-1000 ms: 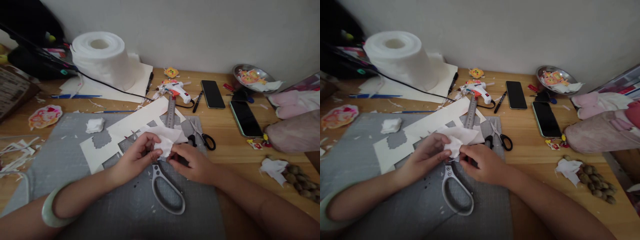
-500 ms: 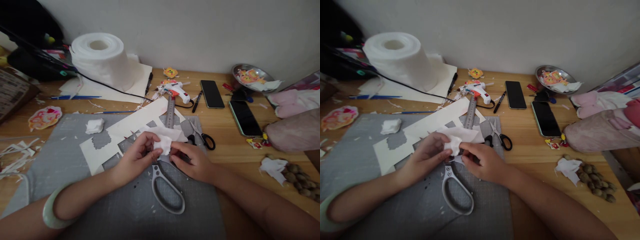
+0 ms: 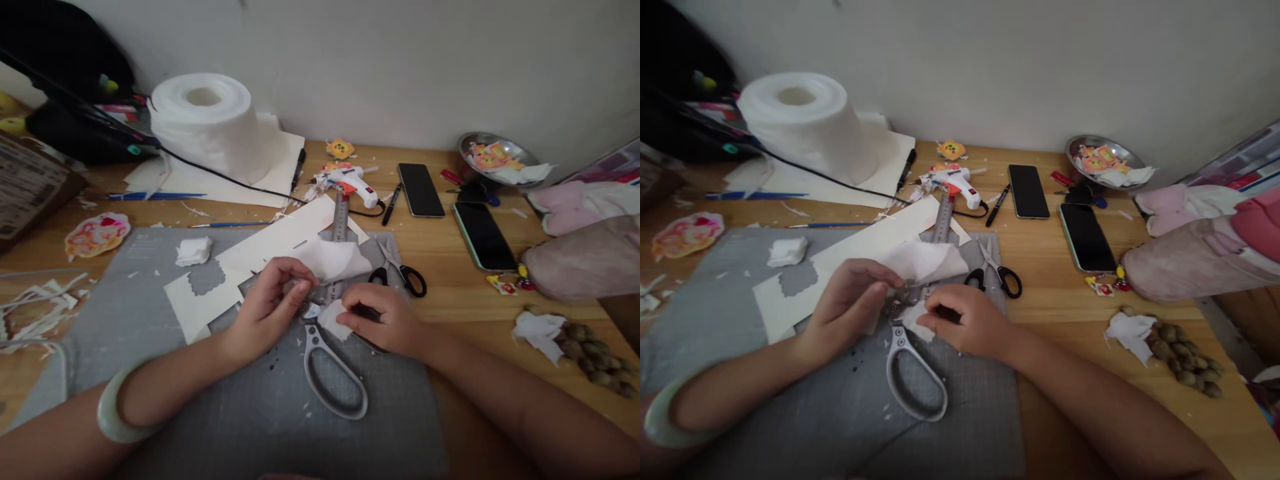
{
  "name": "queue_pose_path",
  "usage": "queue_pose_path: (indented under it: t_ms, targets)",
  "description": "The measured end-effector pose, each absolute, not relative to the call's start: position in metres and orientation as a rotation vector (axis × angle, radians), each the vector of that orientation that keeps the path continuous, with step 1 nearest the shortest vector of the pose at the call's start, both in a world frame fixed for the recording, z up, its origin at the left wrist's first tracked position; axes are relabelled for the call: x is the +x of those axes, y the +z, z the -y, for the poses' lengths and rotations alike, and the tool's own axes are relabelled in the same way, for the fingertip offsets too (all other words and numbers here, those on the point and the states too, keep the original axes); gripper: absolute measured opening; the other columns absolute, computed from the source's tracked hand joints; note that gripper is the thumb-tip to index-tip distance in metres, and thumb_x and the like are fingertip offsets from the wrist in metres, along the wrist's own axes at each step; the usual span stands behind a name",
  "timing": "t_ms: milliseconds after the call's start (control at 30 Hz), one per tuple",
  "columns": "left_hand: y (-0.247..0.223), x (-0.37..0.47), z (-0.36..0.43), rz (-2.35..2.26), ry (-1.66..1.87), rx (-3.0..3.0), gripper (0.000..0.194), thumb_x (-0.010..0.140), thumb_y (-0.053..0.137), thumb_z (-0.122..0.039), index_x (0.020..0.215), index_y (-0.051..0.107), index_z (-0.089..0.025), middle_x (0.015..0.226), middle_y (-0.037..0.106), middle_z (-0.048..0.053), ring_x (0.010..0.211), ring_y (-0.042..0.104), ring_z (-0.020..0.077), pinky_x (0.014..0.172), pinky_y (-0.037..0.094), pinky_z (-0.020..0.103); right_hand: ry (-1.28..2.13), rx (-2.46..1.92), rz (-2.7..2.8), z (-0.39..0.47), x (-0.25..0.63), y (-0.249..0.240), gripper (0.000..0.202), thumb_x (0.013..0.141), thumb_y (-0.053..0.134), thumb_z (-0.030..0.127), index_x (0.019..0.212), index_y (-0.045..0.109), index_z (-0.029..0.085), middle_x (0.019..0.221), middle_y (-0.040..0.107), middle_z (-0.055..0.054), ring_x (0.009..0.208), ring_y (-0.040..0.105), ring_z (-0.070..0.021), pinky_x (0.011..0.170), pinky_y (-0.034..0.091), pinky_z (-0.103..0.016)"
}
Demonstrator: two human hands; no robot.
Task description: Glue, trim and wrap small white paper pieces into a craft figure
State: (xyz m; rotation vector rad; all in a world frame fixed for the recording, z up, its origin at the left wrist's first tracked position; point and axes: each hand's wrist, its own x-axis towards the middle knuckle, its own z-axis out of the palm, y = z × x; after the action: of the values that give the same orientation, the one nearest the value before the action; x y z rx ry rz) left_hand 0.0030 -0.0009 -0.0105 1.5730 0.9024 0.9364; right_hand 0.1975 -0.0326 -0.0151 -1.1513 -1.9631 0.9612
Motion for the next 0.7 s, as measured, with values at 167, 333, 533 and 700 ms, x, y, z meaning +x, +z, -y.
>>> queue_pose_path:
  t_ms: [167,333,533,700]
  targets:
    - [-0.013,-0.002,0.003,-0.727,1.092,1.868,0.020,0.085,0.040,-0.014,0.103,0.043,-0.021,0.099,0.055,0.007,0.102,0.050,0.0198,0.092,0.037,0.040,0.976,-1.216,2.002,0.036,0.196,-0.017,0.015,0.075,0.059,0.030,0.085,0.054,0.019,0.075,0.059,0.000,0.064,0.053,-0.0109,0.062,0.042,-0.022]
    - [-0.009,-0.002,0.007,-0.304,0.923,2.133,0.036,0.076,0.047,-0.006,0.108,0.044,-0.022,0.104,0.058,0.010,0.109,0.048,0.0215,0.093,0.038,0.040,1.004,-1.121,1.974,0.037,0.196,-0.013,0.023,0.084,0.044,0.036,0.085,0.056,0.017,0.077,0.059,-0.002,0.068,0.053,-0.0122,0.063,0.042,-0.024]
    - [-0.004,0.002,0.016,-0.126,0.616,2.176,0.025,0.080,0.043,-0.009,0.102,0.049,-0.018,0.098,0.061,0.012,0.103,0.053,0.0217,0.089,0.043,0.036,1.084,-1.305,1.673,0.039,0.194,-0.020,0.031,0.081,0.046,0.041,0.066,0.055,0.016,0.058,0.054,0.002,0.054,0.049,-0.0100,0.050,0.039,-0.021]
    - [-0.008,0.001,0.021,-0.531,0.757,1.900,0.016,0.085,0.039,-0.016,0.100,0.046,-0.019,0.089,0.056,0.006,0.081,0.055,0.0161,0.074,0.046,0.029,1.057,-1.261,1.537,0.040,0.191,-0.023,0.019,0.078,0.052,0.035,0.078,0.058,0.017,0.069,0.061,-0.001,0.063,0.056,-0.0124,0.057,0.045,-0.023]
